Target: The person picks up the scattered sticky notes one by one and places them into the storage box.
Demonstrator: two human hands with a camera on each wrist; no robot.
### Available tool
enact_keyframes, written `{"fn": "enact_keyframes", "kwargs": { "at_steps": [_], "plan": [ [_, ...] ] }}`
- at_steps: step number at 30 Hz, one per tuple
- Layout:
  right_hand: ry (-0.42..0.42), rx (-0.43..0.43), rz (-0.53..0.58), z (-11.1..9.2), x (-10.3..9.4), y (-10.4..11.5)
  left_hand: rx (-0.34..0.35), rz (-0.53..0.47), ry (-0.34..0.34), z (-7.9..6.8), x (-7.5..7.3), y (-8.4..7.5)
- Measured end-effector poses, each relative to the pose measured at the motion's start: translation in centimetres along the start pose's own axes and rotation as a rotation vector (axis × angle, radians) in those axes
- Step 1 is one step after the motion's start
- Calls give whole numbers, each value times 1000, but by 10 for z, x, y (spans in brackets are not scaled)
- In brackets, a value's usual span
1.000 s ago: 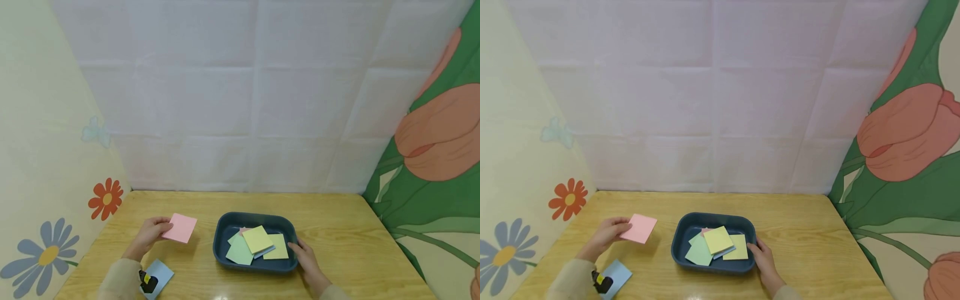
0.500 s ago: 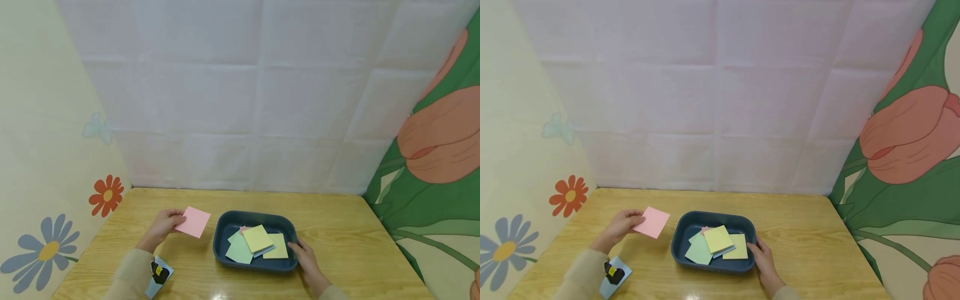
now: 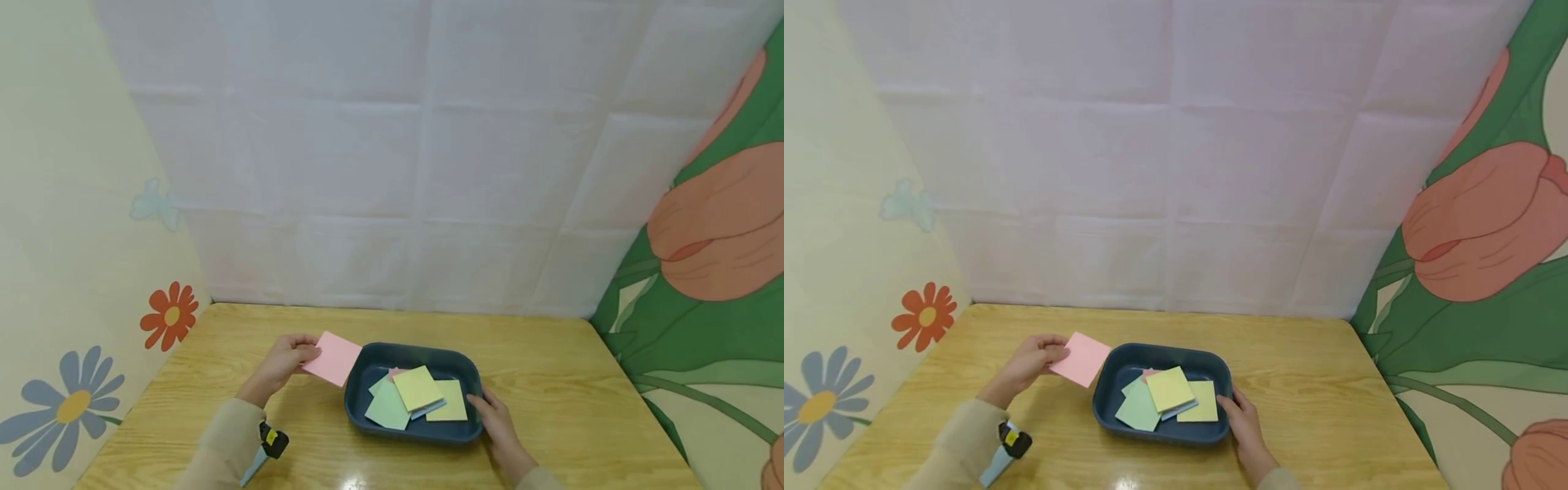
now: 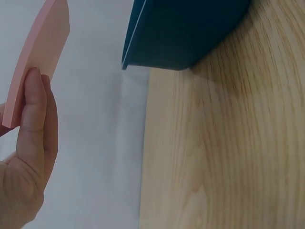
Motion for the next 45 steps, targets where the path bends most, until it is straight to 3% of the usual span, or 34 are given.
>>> {"fn": "enact_keyframes", "kwargs": {
  "at_steps": [19, 26, 29, 39, 45],
  "plan": [
    [2, 5, -18, 1, -2, -1, 9, -1, 90, 7, 40, -4],
    [6, 3, -14, 1, -2, -1, 8, 40, 148, 1, 59, -16],
    [7, 5, -8, 1, -3, 0, 14, 47, 155, 7, 66, -8],
    [12, 19, 1, 1, -3, 0, 16, 43, 247, 4, 92, -5],
    [15, 20, 13, 1, -2, 0, 12, 55, 242, 4, 101, -4]
  ]
}}
Point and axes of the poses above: each hand's wrist, its own z-axis towards the middle knuckle, its own x-axis out of the palm, y = z × x, the point moved 4 cm from there along z, towards the middle knuckle, and after that the axes turned 10 degrees about -y, right-handed, at the moved point
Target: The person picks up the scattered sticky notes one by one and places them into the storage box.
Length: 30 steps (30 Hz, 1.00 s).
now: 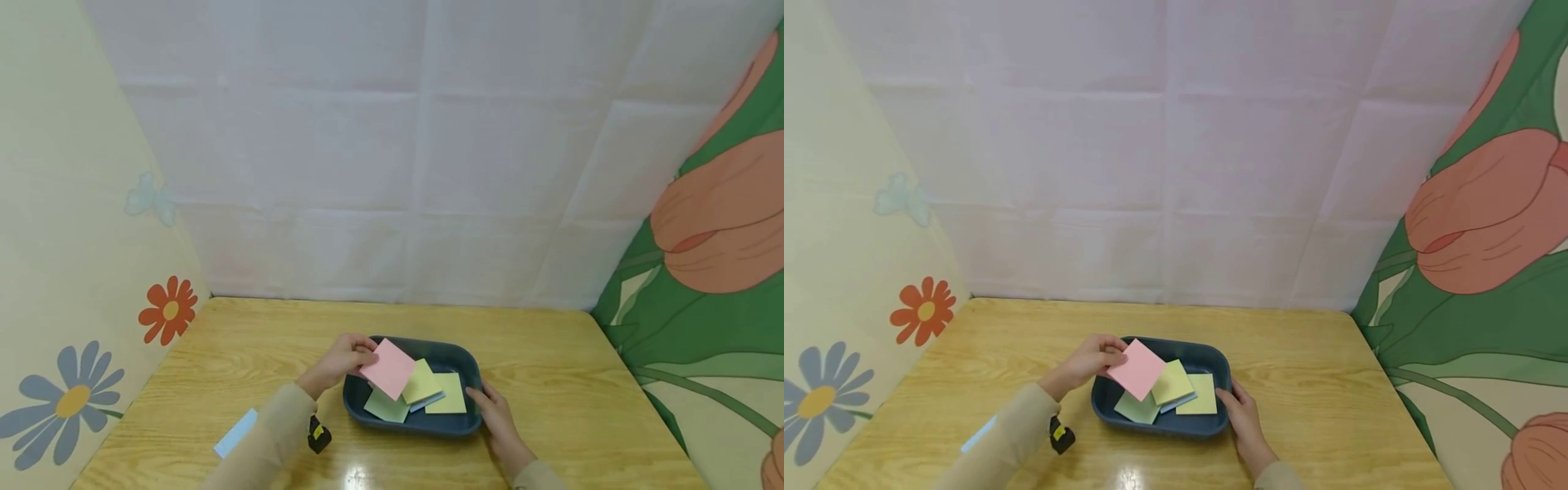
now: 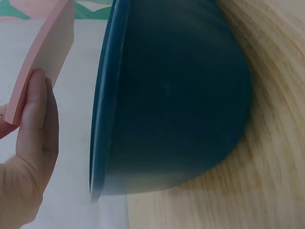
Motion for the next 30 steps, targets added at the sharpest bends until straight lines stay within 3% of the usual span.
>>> {"fn": "enact_keyframes", "kwargs": {
  "at_steps": [19, 30],
  "plan": [
    [6, 5, -9, 0, 0, 1, -56, -6, 127, -2, 35, 3],
    [8, -9, -8, 0, 0, 2, -62, -15, 149, -2, 42, 4]
  ]
}}
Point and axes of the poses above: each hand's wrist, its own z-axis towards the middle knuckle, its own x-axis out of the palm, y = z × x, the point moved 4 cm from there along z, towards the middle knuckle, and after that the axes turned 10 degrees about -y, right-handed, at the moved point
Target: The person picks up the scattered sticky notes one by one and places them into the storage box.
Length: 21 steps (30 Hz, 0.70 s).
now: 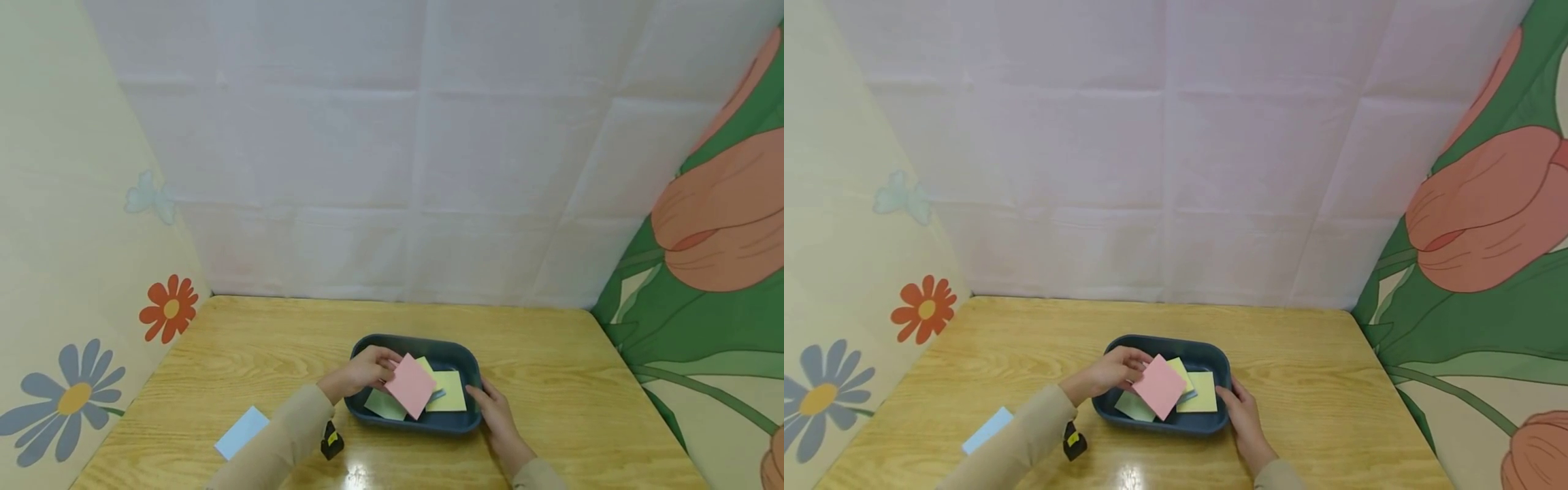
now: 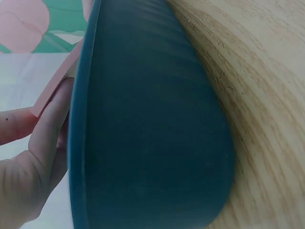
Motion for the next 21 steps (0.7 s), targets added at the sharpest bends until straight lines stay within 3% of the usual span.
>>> {"fn": "enact_keyframes", "kwargs": {
  "at_steps": [12, 21],
  "plan": [
    [8, 8, -4, 0, -1, 0, -5, 117, -14, 0, 3, -3],
    [4, 25, 7, -1, -1, 1, 50, 242, -56, -1, -3, -6]
  ]
}}
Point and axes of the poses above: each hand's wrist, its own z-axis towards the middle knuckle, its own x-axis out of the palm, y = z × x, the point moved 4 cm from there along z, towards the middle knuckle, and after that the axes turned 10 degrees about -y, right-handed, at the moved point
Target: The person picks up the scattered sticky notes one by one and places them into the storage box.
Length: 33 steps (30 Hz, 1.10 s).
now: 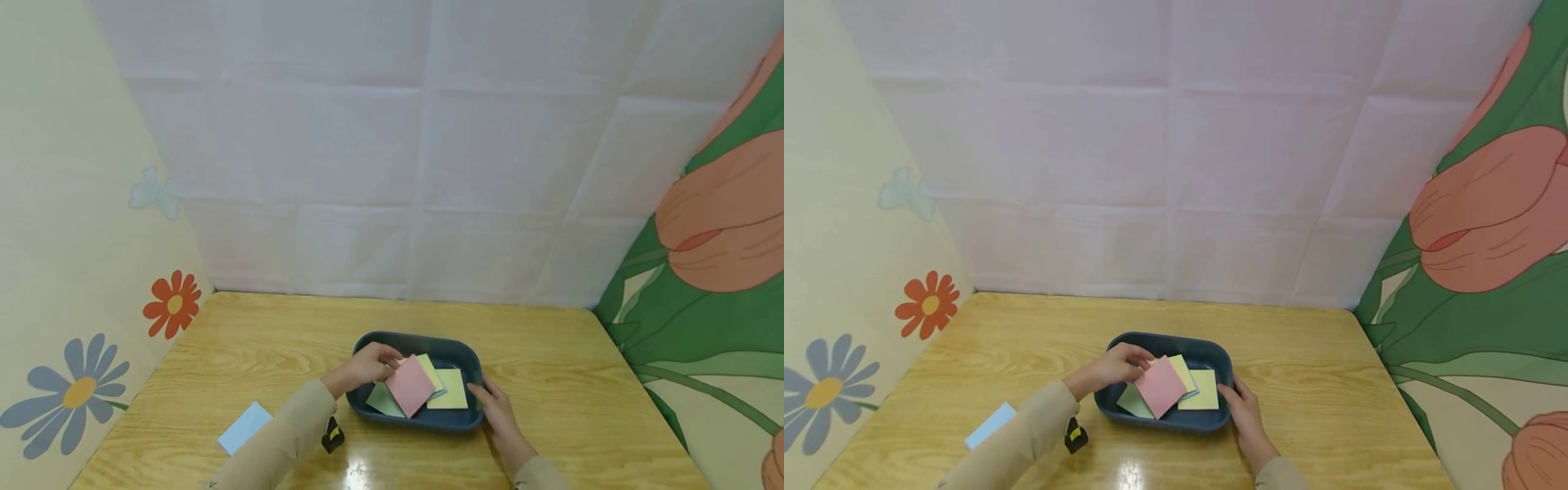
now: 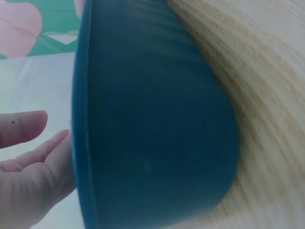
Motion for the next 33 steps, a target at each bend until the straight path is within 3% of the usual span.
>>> {"fn": "enact_keyframes", "kwargs": {
  "at_steps": [14, 33],
  "plan": [
    [-9, -23, 5, 1, -1, 0, 20, -156, 18, -5, -15, -3],
    [-16, -62, 7, 1, -1, -2, 7, -212, -30, -12, -37, 3]
  ]
}}
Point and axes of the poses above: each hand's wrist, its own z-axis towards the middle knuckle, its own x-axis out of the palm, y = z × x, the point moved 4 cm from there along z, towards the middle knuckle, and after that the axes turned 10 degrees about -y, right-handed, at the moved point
